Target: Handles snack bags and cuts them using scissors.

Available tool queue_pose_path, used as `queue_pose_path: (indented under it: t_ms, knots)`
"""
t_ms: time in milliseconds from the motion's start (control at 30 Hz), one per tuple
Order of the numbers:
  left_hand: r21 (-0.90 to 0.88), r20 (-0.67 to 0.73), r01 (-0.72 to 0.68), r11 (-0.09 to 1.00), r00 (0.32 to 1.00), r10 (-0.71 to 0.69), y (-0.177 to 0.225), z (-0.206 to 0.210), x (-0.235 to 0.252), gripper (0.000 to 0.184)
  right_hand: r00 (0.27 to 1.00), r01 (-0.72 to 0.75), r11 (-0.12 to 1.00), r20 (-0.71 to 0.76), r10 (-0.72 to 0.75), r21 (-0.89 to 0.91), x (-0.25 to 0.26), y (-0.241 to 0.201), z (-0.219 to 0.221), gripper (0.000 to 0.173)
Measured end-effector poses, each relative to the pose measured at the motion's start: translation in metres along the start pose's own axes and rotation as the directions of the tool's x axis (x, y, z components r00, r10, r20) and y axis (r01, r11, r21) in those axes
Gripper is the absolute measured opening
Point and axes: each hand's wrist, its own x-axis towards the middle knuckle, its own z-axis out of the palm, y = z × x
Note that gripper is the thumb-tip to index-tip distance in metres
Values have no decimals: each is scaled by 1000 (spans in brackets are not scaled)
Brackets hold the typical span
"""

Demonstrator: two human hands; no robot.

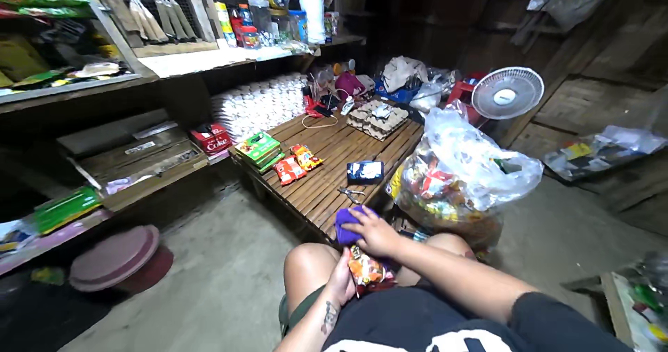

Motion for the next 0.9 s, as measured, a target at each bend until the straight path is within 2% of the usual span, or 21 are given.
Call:
queue_pose_path:
  t_ms: [67, 133, 267, 433, 600, 667, 767, 900]
  knots:
    - [3, 83, 11, 1000, 996, -11, 0, -1, 2, 65, 992, -124, 992, 39, 123, 27, 15, 6, -9, 53]
    - [-4, 64, -2, 1000, 998, 2, -1, -3, 3, 65, 988, -138, 990, 69, 136, 33, 17, 6, -6, 52]
    - [-109, -119, -69, 992, 991, 56, 0, -2, 5, 56, 996, 32, 999, 83, -34, 29, -4, -6, 16, 49]
    - [-155, -188, -95, 983, 980, 65, 2, -9, 7, 61, 967, 230, 968, 84, -239, 98, -34, 2, 31, 45]
    - [-164, -242, -214, 963, 955, 171, 3, -12, 8, 57, 907, 415, 903, 21, -420, 115, -52, 10, 35, 54]
    - [-222, -204, -235, 946, 960, 191, 4, -15, 12, 62, 886, 465, 880, -51, -462, 99, -54, 12, 33, 43]
    - [-240, -255, -228, 944, 953, 166, 11, -12, 14, 65, 862, 503, 859, -125, -491, 94, -56, 19, 32, 30]
    - [-187, -342, -276, 943, 918, 201, 15, -10, 15, 61, 900, 412, 906, -199, -388, 95, -60, 36, 35, 27]
